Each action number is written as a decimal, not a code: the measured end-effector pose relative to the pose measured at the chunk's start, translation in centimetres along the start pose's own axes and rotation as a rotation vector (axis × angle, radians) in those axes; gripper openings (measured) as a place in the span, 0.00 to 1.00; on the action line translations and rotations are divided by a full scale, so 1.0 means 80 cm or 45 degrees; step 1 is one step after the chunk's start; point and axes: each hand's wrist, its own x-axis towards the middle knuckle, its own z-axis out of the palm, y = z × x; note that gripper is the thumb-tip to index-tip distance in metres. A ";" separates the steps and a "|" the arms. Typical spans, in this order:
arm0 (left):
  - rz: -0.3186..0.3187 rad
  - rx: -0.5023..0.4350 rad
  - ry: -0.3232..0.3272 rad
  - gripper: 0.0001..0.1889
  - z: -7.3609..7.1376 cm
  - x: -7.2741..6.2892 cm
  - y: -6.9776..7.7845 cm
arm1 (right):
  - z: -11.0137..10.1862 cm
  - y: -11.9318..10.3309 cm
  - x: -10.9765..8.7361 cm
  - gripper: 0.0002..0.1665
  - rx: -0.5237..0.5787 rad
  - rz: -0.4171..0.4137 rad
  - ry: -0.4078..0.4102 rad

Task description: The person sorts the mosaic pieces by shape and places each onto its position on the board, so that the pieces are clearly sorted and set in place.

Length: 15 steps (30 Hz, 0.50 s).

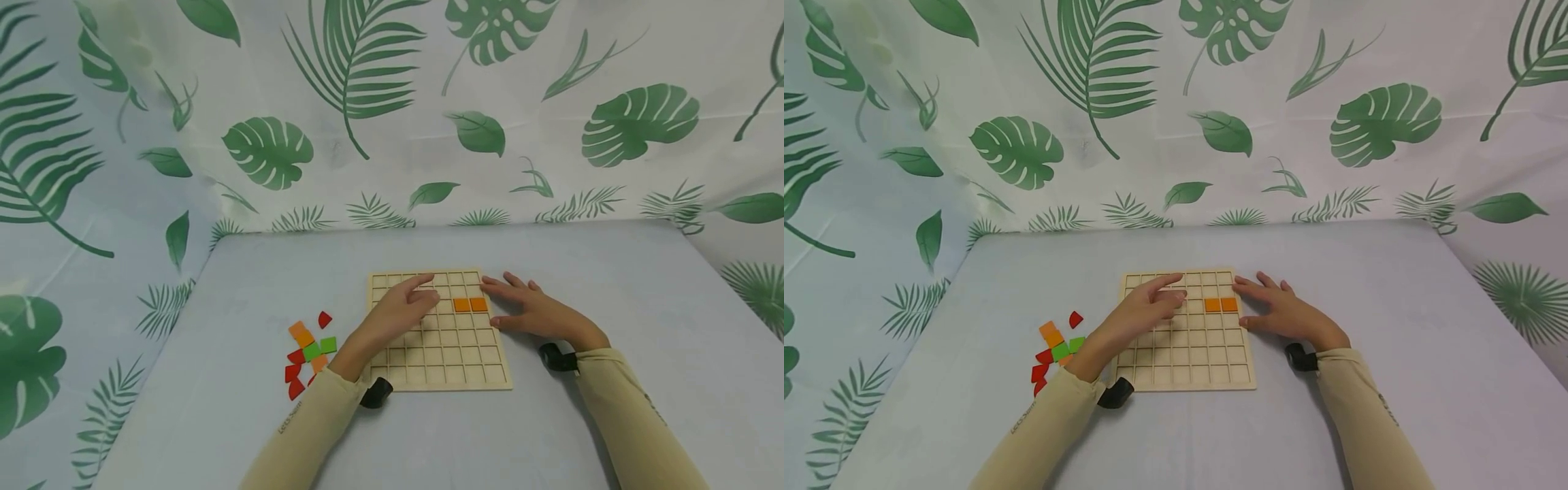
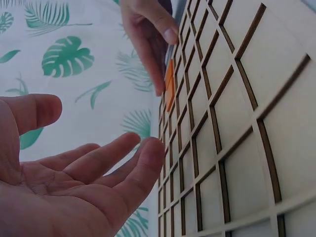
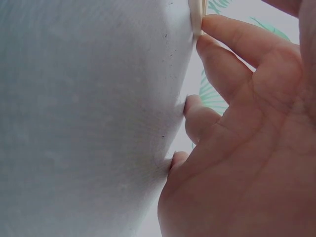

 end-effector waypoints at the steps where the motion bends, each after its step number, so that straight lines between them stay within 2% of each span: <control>1: 0.005 0.001 0.002 0.32 -0.002 -0.003 0.000 | 0.000 0.000 0.000 0.48 -0.001 -0.003 0.001; 7: 0.030 -0.009 0.025 0.31 -0.015 -0.016 -0.005 | 0.000 0.000 -0.002 0.48 -0.006 -0.030 0.001; 15: 0.021 -0.017 0.080 0.32 -0.027 -0.028 -0.012 | -0.001 -0.001 -0.004 0.48 -0.007 -0.043 0.006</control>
